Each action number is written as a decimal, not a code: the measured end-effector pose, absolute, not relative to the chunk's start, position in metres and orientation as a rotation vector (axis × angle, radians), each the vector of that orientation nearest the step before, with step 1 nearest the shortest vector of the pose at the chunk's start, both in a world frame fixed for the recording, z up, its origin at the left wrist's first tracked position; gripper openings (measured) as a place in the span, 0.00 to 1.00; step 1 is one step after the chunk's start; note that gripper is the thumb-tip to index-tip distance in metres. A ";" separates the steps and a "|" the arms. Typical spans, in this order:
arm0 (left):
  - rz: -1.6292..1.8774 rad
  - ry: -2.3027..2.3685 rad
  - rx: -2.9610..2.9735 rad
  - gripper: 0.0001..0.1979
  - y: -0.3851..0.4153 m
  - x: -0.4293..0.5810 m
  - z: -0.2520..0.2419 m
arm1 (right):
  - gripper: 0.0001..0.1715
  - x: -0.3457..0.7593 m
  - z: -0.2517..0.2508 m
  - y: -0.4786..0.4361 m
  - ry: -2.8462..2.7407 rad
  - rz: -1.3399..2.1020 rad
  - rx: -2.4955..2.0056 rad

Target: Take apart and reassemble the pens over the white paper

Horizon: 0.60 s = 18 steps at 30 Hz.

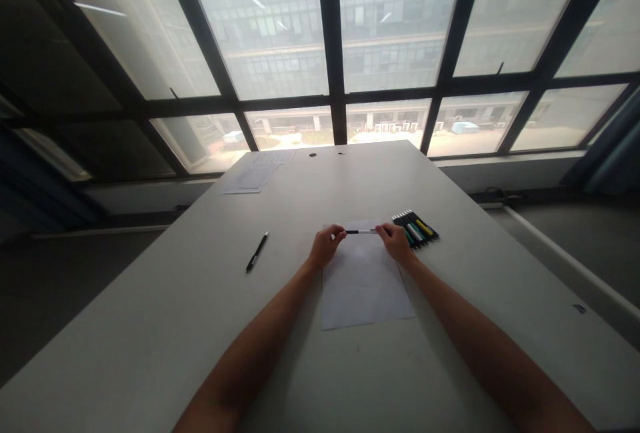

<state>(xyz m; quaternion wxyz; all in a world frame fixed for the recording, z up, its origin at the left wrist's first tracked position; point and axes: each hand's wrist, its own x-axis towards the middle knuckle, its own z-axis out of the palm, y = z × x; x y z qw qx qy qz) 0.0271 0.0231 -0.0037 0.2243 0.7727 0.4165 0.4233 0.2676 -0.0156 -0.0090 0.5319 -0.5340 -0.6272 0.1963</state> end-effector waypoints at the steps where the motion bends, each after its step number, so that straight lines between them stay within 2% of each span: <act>1: 1.158 1.148 2.135 0.10 0.023 0.027 -0.004 | 0.23 0.268 -0.009 -0.016 -1.494 0.467 -1.274; 4: 1.151 1.146 2.136 0.11 0.023 0.027 -0.004 | 0.22 0.268 -0.009 -0.016 -1.489 0.468 -1.266; 9: 1.217 1.139 2.105 0.07 0.024 0.028 -0.003 | 0.22 0.267 -0.007 -0.017 -1.477 0.468 -1.262; 18: 1.262 1.046 2.157 0.08 0.022 0.027 -0.001 | 0.22 0.267 -0.006 -0.017 -1.450 0.476 -1.260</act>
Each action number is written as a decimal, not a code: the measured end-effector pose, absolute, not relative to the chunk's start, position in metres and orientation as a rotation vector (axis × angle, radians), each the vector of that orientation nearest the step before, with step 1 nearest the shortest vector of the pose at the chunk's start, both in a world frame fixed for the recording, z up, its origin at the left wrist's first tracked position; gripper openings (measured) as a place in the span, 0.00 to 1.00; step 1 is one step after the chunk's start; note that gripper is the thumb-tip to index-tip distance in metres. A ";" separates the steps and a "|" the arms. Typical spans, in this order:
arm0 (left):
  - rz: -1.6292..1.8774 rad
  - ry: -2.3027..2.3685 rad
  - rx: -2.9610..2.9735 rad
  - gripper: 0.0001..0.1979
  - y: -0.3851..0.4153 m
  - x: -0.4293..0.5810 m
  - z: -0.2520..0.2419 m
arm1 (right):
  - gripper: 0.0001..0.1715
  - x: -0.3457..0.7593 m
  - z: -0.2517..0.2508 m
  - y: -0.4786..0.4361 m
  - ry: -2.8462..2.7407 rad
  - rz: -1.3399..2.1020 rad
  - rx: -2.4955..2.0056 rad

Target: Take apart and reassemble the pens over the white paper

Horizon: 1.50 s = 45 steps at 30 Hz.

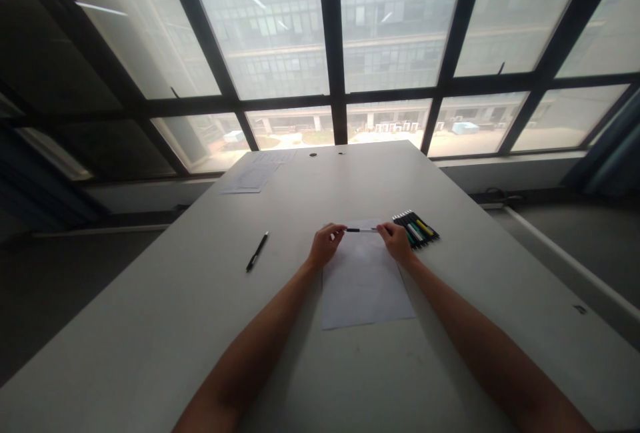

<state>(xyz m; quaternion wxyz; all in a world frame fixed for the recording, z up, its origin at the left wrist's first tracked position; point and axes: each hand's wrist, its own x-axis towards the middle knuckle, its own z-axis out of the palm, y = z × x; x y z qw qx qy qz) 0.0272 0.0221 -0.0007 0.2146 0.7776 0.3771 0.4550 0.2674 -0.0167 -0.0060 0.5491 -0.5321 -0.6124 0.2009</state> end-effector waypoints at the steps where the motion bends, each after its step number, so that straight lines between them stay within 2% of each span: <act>1: 1.268 1.044 2.158 0.08 0.022 0.027 0.000 | 0.22 0.267 -0.006 -0.017 -1.449 0.476 -1.261; 32: 1.482 1.328 1.819 0.08 0.033 0.019 -0.003 | 0.23 0.271 -0.007 -0.016 -1.250 0.374 -1.330; 45: 1.545 1.368 1.620 0.11 0.038 0.017 -0.007 | 0.24 0.274 -0.009 -0.015 -1.167 0.364 -1.348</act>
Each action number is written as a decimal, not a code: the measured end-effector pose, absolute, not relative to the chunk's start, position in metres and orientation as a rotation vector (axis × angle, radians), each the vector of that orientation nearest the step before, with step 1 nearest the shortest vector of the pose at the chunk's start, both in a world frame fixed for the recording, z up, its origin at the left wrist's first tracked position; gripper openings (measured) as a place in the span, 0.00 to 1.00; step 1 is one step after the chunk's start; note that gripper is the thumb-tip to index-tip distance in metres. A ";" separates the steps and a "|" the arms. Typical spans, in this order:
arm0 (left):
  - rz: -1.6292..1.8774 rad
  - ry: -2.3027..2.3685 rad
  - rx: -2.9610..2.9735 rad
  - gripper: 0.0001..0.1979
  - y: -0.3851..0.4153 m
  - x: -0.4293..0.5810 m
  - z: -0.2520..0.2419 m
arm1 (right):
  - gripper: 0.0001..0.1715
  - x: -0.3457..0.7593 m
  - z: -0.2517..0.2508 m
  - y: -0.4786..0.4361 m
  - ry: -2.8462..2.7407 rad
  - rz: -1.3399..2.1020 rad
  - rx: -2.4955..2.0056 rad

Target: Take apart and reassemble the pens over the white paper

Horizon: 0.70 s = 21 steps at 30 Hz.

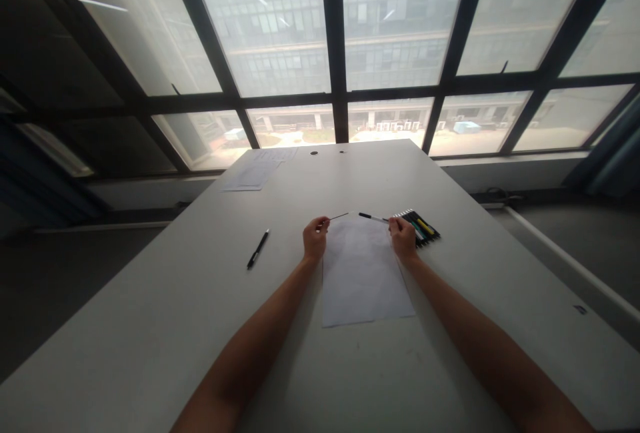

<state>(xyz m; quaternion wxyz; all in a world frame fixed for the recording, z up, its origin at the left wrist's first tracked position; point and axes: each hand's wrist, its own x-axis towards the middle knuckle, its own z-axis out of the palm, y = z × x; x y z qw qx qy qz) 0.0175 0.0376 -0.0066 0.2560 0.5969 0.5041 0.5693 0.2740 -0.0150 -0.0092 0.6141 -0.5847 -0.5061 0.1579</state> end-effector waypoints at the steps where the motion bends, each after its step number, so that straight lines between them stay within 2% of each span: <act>1: 1.543 1.372 1.621 0.11 0.038 0.018 -0.006 | 0.24 0.274 -0.010 -0.015 -1.165 0.384 -1.341; 11: 1.425 1.287 1.778 0.09 0.029 0.022 0.002 | 0.21 0.270 -0.019 -0.007 -1.331 0.497 -1.348; 21: 1.282 1.134 2.029 0.09 0.022 0.028 0.004 | 0.07 0.267 -0.022 -0.008 -1.627 0.219 -1.447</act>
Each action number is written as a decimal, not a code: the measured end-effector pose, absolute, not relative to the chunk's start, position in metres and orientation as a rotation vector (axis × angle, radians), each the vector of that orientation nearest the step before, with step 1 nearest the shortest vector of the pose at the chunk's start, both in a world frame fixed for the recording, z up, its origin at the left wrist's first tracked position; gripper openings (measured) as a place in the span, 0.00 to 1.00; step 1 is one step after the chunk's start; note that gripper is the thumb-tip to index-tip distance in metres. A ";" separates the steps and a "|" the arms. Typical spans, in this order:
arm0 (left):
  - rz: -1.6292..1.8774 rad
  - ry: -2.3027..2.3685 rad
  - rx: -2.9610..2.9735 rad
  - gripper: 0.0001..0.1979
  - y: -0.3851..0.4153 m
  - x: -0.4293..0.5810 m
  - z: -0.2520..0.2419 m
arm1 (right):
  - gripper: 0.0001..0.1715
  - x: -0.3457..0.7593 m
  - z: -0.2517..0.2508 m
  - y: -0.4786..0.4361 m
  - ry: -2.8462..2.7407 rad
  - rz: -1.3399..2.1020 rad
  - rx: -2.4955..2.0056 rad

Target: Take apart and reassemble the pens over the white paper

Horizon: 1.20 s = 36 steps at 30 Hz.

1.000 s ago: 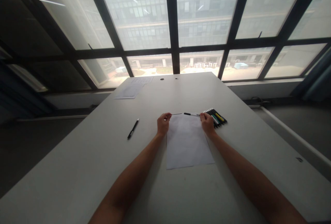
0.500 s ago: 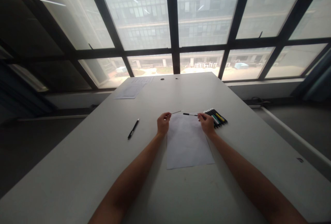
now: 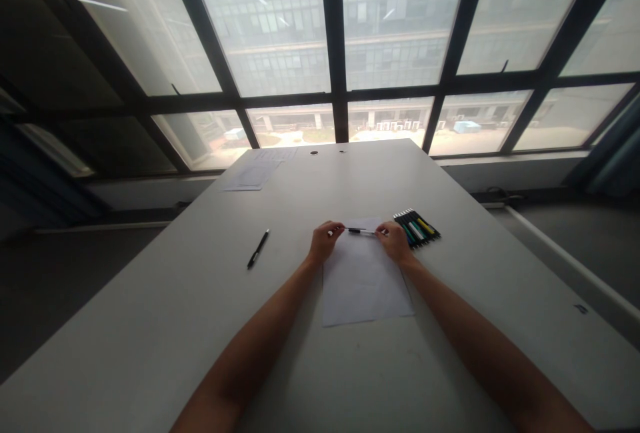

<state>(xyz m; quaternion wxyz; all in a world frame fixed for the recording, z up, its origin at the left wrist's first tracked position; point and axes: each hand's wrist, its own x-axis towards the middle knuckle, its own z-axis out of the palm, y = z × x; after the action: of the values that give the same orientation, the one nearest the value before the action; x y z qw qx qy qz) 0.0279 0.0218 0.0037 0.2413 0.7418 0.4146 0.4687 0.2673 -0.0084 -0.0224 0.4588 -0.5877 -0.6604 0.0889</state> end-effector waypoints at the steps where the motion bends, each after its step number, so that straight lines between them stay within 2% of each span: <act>1: 1.258 1.126 2.054 0.09 0.022 0.028 0.004 | 0.07 0.267 -0.023 -0.008 -1.642 0.203 -1.462; 10: 1.161 1.099 2.197 0.07 0.021 0.028 0.004 | 0.13 0.266 -0.012 -0.012 -1.562 0.150 -1.351; 19: 1.144 1.062 2.245 0.05 0.021 0.028 0.002 | 0.04 0.257 -0.005 -0.023 -1.928 0.198 -1.249; 25: 1.083 1.139 2.267 0.09 0.024 0.027 0.000 | 0.06 0.259 -0.007 -0.021 -1.900 0.160 -1.290; 36: 1.125 1.382 2.198 0.08 0.025 0.027 -0.005 | 0.08 0.265 -0.013 -0.016 -1.772 0.131 -1.349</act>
<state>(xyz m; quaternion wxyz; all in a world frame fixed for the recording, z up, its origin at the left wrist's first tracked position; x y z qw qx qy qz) 0.0274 0.0250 -0.0053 0.1554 0.7672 0.4825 0.3929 0.2650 -0.0163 -0.0135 0.4398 -0.5432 -0.7133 0.0528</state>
